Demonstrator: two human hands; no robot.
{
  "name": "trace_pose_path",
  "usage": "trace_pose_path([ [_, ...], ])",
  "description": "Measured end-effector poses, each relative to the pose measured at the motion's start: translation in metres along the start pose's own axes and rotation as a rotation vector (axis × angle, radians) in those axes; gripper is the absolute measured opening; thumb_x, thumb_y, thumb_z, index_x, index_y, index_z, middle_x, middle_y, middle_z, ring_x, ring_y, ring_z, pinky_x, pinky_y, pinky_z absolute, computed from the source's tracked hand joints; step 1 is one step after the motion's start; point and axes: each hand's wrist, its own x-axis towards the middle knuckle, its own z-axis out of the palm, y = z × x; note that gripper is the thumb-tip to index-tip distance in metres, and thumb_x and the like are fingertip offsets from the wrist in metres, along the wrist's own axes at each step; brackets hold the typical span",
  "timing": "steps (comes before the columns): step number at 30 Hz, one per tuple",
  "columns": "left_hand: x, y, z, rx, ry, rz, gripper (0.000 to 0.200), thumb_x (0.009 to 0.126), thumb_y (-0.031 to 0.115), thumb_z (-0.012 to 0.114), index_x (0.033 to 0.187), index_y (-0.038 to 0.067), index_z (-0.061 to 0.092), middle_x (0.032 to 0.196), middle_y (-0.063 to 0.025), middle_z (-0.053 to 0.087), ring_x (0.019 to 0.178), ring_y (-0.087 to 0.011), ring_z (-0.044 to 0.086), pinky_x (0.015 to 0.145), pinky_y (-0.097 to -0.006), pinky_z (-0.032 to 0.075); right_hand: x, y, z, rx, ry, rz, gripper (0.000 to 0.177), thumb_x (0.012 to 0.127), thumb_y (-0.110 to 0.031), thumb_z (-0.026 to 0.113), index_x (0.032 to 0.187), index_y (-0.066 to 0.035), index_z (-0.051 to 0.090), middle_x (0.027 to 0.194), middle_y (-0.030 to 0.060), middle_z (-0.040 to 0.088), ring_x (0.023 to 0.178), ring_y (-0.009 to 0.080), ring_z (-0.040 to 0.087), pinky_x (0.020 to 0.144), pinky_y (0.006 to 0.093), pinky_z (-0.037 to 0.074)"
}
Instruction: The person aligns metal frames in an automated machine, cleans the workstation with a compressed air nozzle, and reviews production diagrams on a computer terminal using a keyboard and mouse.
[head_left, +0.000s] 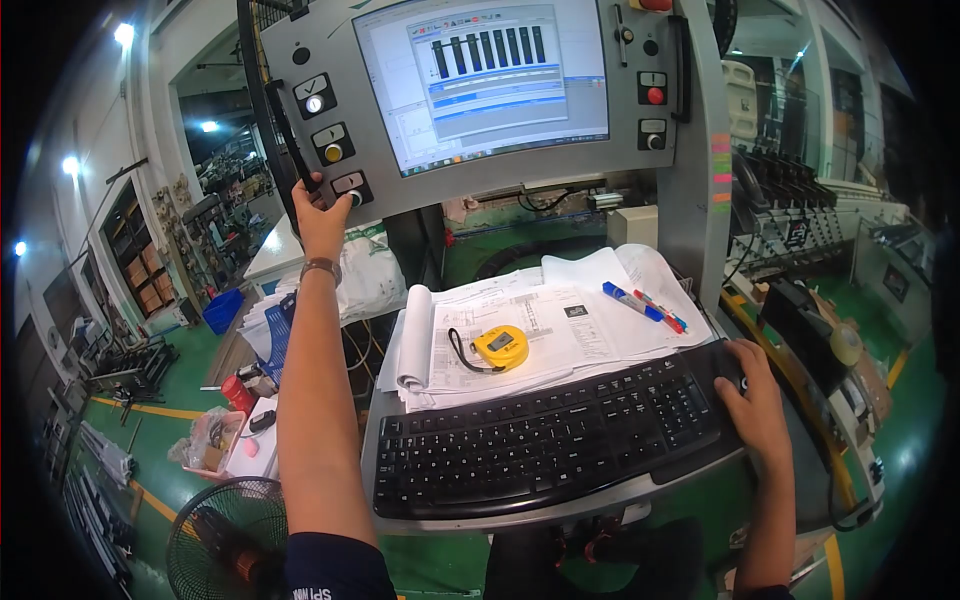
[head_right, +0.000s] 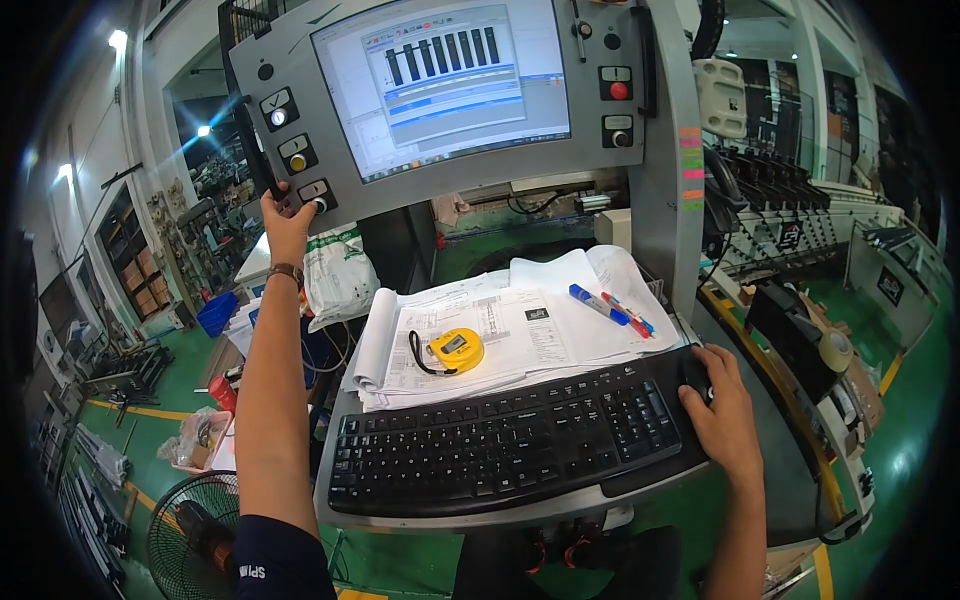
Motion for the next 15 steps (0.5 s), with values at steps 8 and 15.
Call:
trace_pose_path([
  [8, 0.0009, -0.0033, -0.0001, 0.000, 0.007, 0.003, 0.061, 0.083, 0.007, 0.079, 0.136, 0.008, 0.049, 0.119, -0.0132, 0.066, 0.109, -0.0209, 0.068, 0.094, -0.0342, 0.054, 0.0006, -0.0018, 0.0003, -0.012, -0.028, 0.001, 0.052, 0.095, -0.019, 0.069, 0.142, -0.002, 0.056, 0.149, 0.0186, 0.053, 0.130, 0.0404, 0.059, 0.104, 0.0435, 0.050],
  [15, 0.0007, -0.0018, -0.0005, 0.021, 0.006, -0.011, 0.061, 0.083, 0.007, 0.079, 0.136, 0.008, 0.049, 0.119, -0.0132, 0.066, 0.109, -0.0212, 0.068, 0.095, -0.0344, 0.054, 0.0010, 0.0010, 0.0011, -0.022, -0.031, -0.014, 0.052, 0.096, -0.022, 0.069, 0.142, -0.002, 0.056, 0.150, 0.0196, 0.052, 0.131, 0.0416, 0.059, 0.105, 0.0446, 0.050],
])
